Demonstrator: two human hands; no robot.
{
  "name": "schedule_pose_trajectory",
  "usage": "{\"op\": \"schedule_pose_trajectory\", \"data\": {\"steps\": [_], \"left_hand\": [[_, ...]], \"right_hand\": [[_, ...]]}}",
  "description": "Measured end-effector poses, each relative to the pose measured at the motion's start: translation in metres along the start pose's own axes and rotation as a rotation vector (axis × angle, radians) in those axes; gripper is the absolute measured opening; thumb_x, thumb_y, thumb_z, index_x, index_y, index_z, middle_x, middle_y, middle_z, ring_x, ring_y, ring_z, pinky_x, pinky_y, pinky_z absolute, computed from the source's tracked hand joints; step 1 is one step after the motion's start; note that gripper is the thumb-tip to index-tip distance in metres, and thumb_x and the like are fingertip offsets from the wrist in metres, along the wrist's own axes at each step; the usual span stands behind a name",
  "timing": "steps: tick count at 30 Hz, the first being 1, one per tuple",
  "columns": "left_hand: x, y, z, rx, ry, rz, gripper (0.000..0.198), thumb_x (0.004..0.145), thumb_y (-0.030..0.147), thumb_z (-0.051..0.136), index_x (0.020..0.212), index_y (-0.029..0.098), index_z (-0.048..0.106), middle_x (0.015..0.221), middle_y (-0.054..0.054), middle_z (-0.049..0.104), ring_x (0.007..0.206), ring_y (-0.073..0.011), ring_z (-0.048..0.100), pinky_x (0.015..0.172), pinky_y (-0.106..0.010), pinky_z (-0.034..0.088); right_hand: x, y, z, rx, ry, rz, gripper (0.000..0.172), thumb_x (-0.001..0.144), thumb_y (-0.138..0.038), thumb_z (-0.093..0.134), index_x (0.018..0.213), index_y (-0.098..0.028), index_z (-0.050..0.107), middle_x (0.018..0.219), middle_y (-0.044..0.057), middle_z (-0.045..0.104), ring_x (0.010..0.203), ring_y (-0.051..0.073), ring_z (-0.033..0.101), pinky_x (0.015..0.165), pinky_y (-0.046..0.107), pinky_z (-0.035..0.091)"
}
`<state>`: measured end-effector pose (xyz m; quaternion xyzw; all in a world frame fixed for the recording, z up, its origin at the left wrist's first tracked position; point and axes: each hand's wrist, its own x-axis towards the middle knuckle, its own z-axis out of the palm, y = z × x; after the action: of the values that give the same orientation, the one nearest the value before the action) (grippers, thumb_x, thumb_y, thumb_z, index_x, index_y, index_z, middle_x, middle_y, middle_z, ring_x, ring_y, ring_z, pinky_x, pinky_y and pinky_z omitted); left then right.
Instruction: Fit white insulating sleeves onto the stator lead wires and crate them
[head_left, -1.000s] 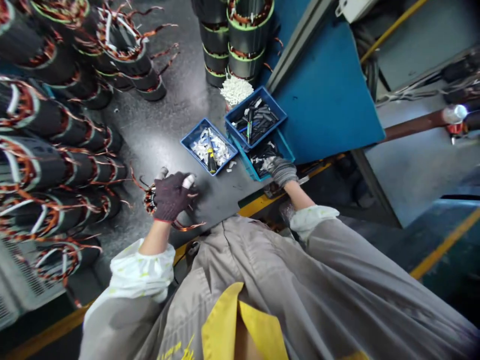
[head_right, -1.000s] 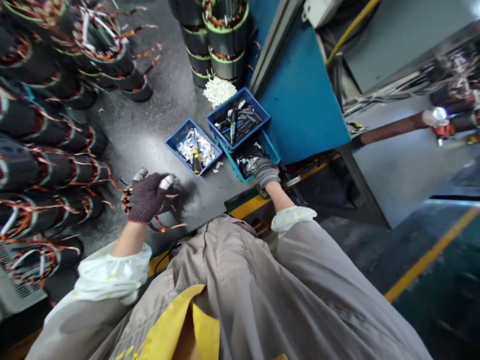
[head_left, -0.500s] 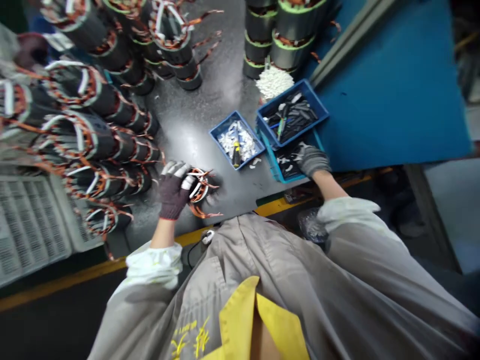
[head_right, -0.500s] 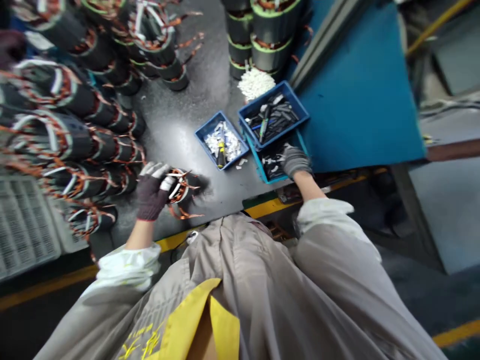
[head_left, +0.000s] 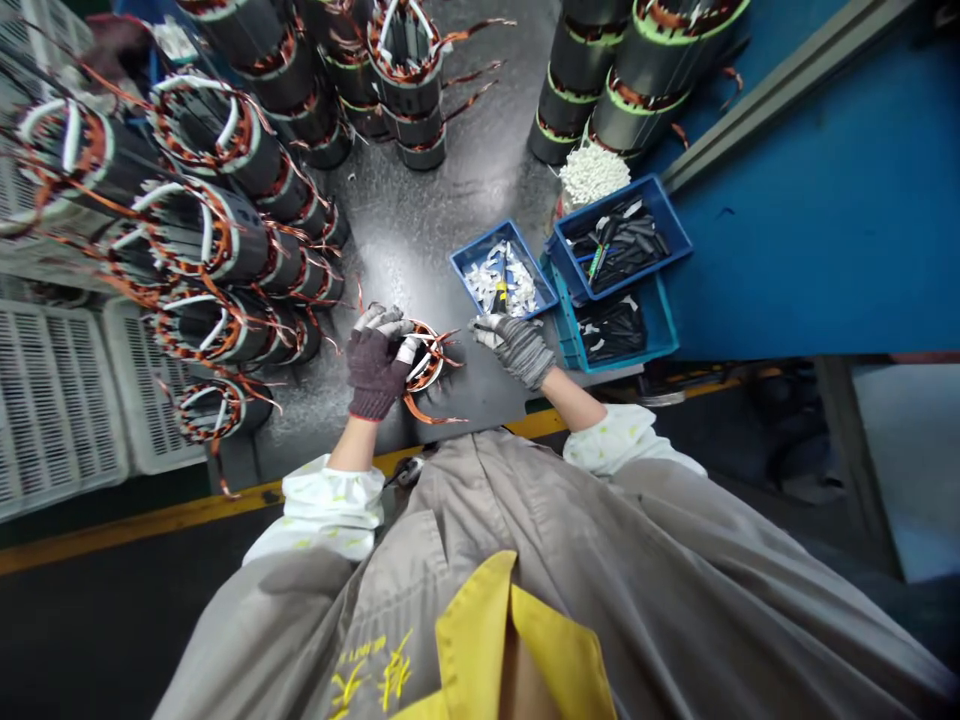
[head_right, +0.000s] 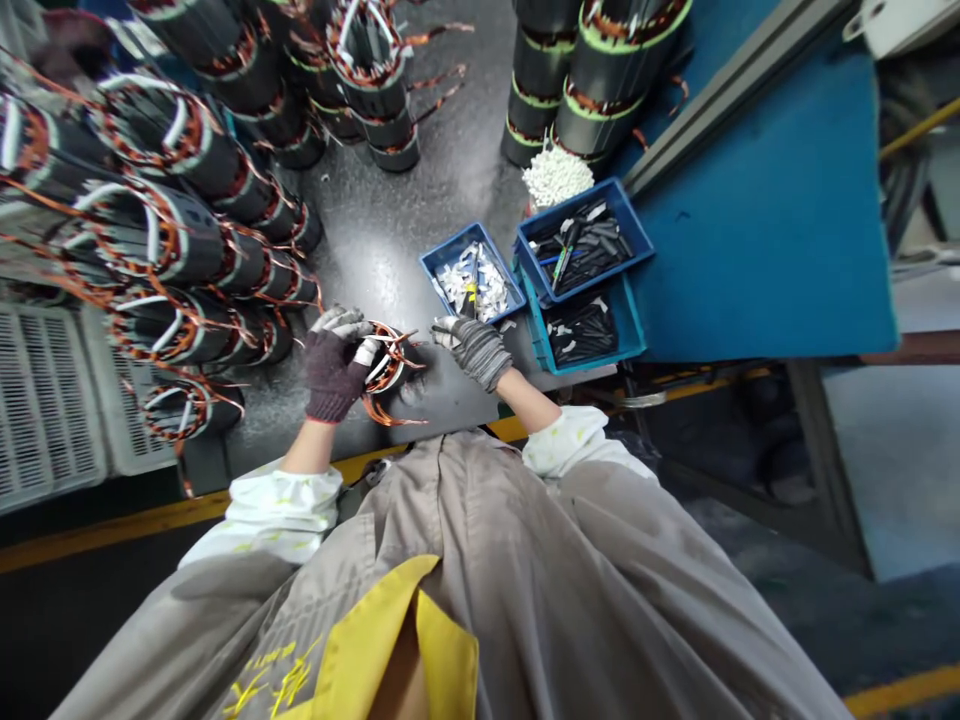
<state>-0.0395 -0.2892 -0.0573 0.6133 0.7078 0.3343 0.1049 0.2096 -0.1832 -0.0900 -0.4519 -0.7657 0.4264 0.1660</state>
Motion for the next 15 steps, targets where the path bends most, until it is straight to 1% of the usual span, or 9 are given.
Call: {"op": "schedule_pose_trajectory", "data": {"steps": [3, 5, 7, 9, 12, 15], "left_hand": [[-0.001, -0.006, 0.004, 0.01, 0.031, 0.072, 0.028, 0.099, 0.043, 0.066, 0.116, 0.024, 0.079, 0.139, -0.011, 0.08, 0.149, -0.033, 0.063, 0.133, -0.056, 0.044], [-0.002, -0.01, 0.007, 0.022, 0.033, 0.099, 0.029, 0.101, 0.043, 0.066, 0.118, 0.024, 0.079, 0.138, -0.011, 0.08, 0.148, -0.033, 0.064, 0.133, -0.057, 0.045], [-0.003, -0.015, 0.008, 0.037, 0.026, 0.106, 0.029, 0.102, 0.043, 0.066, 0.12, 0.024, 0.079, 0.138, -0.011, 0.08, 0.148, -0.0332, 0.065, 0.133, -0.058, 0.045], [-0.003, -0.018, 0.01, 0.041, 0.028, 0.115, 0.029, 0.102, 0.042, 0.066, 0.121, 0.025, 0.079, 0.139, -0.011, 0.08, 0.149, -0.0334, 0.064, 0.133, -0.059, 0.045], [-0.004, -0.018, 0.011, 0.041, 0.031, 0.11, 0.029, 0.103, 0.043, 0.065, 0.122, 0.025, 0.079, 0.139, -0.011, 0.079, 0.15, -0.0336, 0.063, 0.132, -0.059, 0.046], [-0.004, -0.015, 0.011, 0.05, 0.012, 0.077, 0.029, 0.104, 0.043, 0.065, 0.123, 0.026, 0.078, 0.139, -0.01, 0.079, 0.151, -0.0339, 0.062, 0.132, -0.059, 0.045]], "right_hand": [[0.003, -0.011, -0.008, -0.24, -0.081, -0.034, 0.04, 0.111, -0.024, 0.061, 0.145, -0.016, 0.079, 0.148, 0.015, 0.078, 0.138, 0.028, 0.073, 0.129, 0.045, 0.053], [0.002, -0.019, -0.014, -0.396, -0.121, -0.05, 0.044, 0.113, -0.024, 0.056, 0.152, -0.018, 0.076, 0.149, 0.017, 0.076, 0.135, 0.031, 0.074, 0.125, 0.046, 0.055], [0.002, -0.026, -0.02, -0.499, -0.159, -0.053, 0.047, 0.114, -0.026, 0.052, 0.155, -0.016, 0.074, 0.148, 0.019, 0.076, 0.132, 0.033, 0.074, 0.12, 0.046, 0.057], [0.002, -0.031, -0.025, -0.522, -0.197, -0.08, 0.048, 0.115, -0.027, 0.049, 0.155, -0.016, 0.074, 0.146, 0.019, 0.076, 0.131, 0.033, 0.073, 0.117, 0.044, 0.057], [0.003, -0.034, -0.03, -0.504, -0.231, -0.17, 0.049, 0.115, -0.026, 0.045, 0.153, -0.018, 0.075, 0.143, 0.017, 0.077, 0.13, 0.032, 0.071, 0.115, 0.042, 0.056], [0.005, -0.042, -0.032, -0.569, -0.252, -0.204, 0.05, 0.114, -0.023, 0.044, 0.153, -0.018, 0.075, 0.138, 0.018, 0.078, 0.126, 0.032, 0.072, 0.11, 0.042, 0.056]]}}
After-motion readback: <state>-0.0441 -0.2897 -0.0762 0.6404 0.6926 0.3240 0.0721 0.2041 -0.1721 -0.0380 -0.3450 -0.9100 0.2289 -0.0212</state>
